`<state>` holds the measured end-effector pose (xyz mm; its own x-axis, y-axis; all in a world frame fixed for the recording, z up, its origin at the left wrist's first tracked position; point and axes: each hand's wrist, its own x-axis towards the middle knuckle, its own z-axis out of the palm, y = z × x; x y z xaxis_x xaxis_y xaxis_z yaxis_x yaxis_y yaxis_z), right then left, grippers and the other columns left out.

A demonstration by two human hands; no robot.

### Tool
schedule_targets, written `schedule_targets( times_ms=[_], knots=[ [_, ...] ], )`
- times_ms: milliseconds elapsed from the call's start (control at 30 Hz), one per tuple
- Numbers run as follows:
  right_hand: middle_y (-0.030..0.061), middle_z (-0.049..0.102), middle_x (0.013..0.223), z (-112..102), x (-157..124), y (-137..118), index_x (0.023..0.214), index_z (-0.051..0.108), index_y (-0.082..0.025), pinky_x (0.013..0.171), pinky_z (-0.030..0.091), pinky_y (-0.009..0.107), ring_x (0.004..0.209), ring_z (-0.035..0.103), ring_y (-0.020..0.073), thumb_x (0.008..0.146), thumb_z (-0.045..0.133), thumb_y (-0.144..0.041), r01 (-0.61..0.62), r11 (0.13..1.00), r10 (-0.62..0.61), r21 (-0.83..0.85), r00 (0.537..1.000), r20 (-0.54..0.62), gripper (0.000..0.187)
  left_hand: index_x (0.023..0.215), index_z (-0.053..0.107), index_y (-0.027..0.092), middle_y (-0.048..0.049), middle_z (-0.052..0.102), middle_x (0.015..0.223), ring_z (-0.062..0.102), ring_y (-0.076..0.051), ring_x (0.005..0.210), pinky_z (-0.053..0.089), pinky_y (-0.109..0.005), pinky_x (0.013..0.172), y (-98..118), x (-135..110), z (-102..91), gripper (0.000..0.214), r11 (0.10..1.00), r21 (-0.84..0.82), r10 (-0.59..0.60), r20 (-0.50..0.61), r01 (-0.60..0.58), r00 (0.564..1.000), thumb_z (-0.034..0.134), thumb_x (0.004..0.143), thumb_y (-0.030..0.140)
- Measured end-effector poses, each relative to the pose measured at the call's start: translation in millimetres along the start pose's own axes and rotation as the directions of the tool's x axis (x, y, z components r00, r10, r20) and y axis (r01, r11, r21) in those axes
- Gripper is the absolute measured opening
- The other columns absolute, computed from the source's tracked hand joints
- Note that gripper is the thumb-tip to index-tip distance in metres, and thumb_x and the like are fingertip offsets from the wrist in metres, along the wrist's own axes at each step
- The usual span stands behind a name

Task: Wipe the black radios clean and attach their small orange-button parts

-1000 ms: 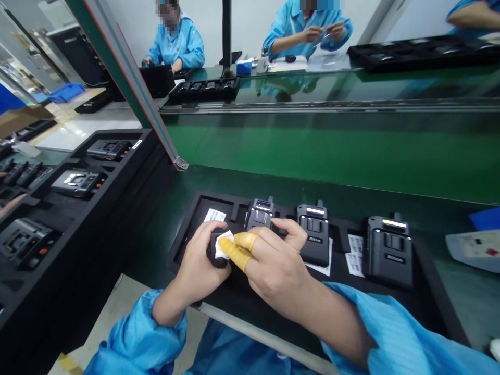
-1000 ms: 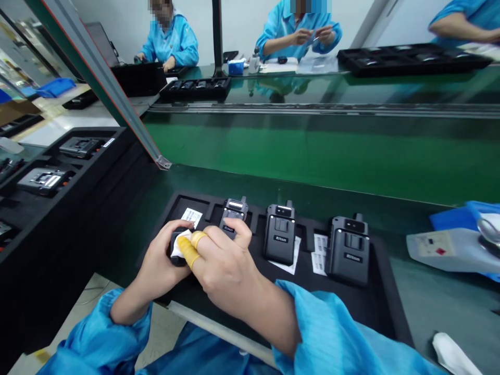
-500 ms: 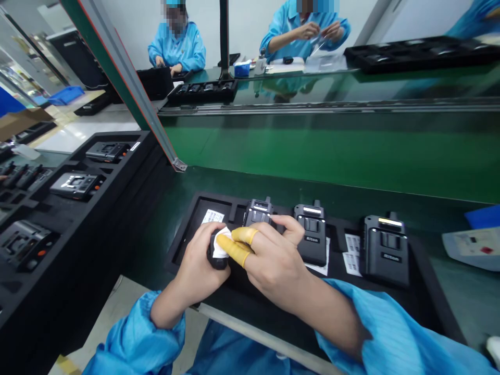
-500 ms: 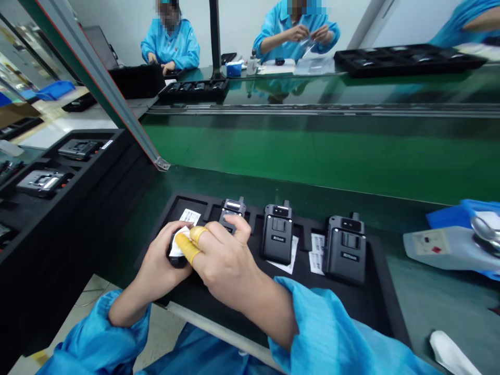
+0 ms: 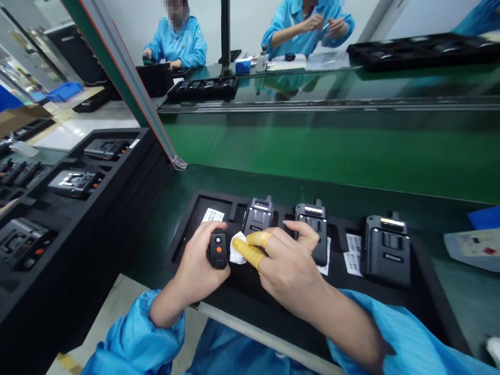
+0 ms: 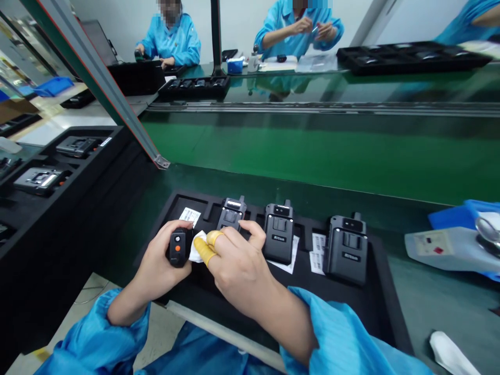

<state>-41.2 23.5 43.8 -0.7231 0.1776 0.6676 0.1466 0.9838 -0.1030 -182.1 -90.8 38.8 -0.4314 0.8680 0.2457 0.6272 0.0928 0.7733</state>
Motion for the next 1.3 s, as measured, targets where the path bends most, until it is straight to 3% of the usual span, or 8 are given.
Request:
schedule_targets(
  times_ms=[167,333,667,967,1300],
  knots=[
    [-0.0011,0.065,0.075,-5.3,5.0,3.4,0.08,0.07,-0.022,0.086,0.026,0.039,0.072,0.052,0.0117,0.077,0.044,-0.001,-0.006,1.0,0.005,-0.03,0.999,-0.035,0.033,0.108,0.049,0.022,-0.0061,0.058,0.108,0.059,-0.025,0.104,0.048,-0.041,0.091,2.4,1.6,0.4,0.058,1.0,-0.002,-0.001,0.005,0.001,1.0,0.05,0.053,0.002],
    [-0.0027,0.067,0.078,-0.1,14.8,-4.1,0.092,0.069,-0.024,0.085,0.024,0.039,0.074,0.053,0.0107,0.083,0.041,-0.003,0.039,0.999,-0.036,0.035,0.996,-0.078,0.036,0.109,0.048,0.022,-0.0065,0.059,0.109,0.059,-0.025,0.103,0.048,-0.043,0.091,0.9,1.0,0.7,0.059,1.0,-0.016,0.01,0.012,-0.01,1.0,0.052,0.053,0.003],
    [-0.0047,0.067,0.078,-3.2,12.4,-5.4,0.086,0.068,-0.025,0.091,0.021,0.04,0.076,0.052,0.0095,0.083,0.041,-0.001,0.079,0.995,-0.08,0.064,0.997,0.011,0.037,0.109,0.048,0.022,-0.0068,0.059,0.109,0.059,-0.025,0.104,0.048,-0.042,0.091,2.6,2.3,1.0,0.055,1.0,-0.001,0.026,0.034,-0.026,0.999,0.055,0.057,0.005],
    [-0.0032,0.066,0.078,-14.2,-10.6,13.2,0.087,0.069,-0.025,0.087,0.024,0.038,0.071,0.054,0.0094,0.076,0.042,0.004,-0.017,0.999,0.016,0.047,0.999,0.029,0.041,0.108,0.049,0.022,-0.0055,0.058,0.106,0.058,-0.023,0.103,0.048,-0.039,0.09,4.9,3.1,0.0,0.056,1.0,0.029,0.01,0.019,-0.01,1.0,0.052,0.056,0.002],
    [-0.0013,0.065,0.075,-23.7,-45.0,22.3,0.071,0.066,-0.024,0.085,0.028,0.038,0.066,0.052,0.0113,0.06,0.042,0.006,-0.117,0.993,0.118,-0.01,0.989,0.085,0.04,0.107,0.051,0.021,-0.0061,0.059,0.107,0.059,-0.023,0.103,0.048,-0.037,0.091,9.2,2.5,-1.0,0.053,0.998,0.056,-0.011,0.036,0.009,0.999,0.051,0.057,0.004]
  ],
)
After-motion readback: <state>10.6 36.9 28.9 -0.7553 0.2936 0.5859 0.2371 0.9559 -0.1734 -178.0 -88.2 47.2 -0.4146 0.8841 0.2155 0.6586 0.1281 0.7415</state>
